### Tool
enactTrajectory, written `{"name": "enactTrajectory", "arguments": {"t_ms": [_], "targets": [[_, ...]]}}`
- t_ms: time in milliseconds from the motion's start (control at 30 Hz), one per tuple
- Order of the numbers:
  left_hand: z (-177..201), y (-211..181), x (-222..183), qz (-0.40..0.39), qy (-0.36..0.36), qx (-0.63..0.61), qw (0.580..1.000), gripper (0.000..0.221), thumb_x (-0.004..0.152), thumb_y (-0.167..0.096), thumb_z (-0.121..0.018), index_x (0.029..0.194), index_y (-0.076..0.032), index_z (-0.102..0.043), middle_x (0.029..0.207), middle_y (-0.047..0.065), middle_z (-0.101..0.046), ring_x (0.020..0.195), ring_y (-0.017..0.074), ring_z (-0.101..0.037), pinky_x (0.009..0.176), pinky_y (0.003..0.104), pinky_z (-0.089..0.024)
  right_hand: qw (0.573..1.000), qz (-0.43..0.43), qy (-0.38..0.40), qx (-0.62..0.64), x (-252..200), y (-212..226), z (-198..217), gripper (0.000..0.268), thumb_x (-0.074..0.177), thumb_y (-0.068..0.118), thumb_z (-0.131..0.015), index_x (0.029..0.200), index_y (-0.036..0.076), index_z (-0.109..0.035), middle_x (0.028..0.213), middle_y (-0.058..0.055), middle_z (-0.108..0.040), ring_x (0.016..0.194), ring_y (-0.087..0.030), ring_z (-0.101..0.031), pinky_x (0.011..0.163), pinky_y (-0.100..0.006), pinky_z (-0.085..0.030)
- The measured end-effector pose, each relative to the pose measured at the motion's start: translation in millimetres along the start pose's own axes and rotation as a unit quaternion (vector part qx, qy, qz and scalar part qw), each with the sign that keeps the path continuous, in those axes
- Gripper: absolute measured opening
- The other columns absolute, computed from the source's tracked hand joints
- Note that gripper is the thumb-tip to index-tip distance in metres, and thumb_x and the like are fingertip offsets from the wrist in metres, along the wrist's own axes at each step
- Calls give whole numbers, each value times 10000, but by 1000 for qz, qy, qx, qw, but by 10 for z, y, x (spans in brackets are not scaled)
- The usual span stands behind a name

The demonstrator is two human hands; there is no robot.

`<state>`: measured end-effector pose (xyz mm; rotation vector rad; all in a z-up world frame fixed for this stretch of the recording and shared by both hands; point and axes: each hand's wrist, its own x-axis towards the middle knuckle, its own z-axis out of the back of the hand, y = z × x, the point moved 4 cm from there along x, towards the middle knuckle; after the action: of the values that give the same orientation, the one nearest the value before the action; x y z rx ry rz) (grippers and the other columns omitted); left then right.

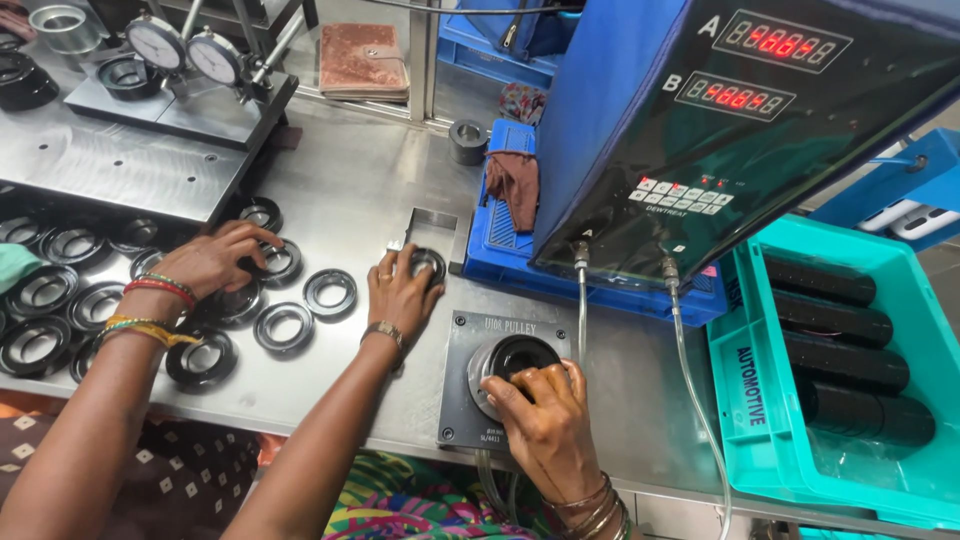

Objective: Measure and assemble industrial rings or bearings using a digital gauge and jig.

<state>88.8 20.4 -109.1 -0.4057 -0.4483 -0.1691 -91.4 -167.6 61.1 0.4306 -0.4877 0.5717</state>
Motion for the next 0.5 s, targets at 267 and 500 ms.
{"name": "enactTrajectory", "arguments": {"t_ms": [267,500], "targets": [[-173,16,196,19,-21,45,999,316,916,-387,-663,1135,-171,-731,1510,135,-461,1315,341,-394,1098,561,-220,998,-15,-1,59,-142,-109,-98,205,787,78,-794,967,174,-776,845,-8,-615,843,-236,-606,856,-399,-467],[497,26,-240,59,83,92,991,510,852,-586,-666,1068,-127,-719,1358,105,-524,1326,307,-399,1111,569,-214,788,-377,-121,471,-462,-965,15,334,853,106,-761,1158,126,-627,1001,-28,-625,870,-151,-648,757,-338,-572]]}}
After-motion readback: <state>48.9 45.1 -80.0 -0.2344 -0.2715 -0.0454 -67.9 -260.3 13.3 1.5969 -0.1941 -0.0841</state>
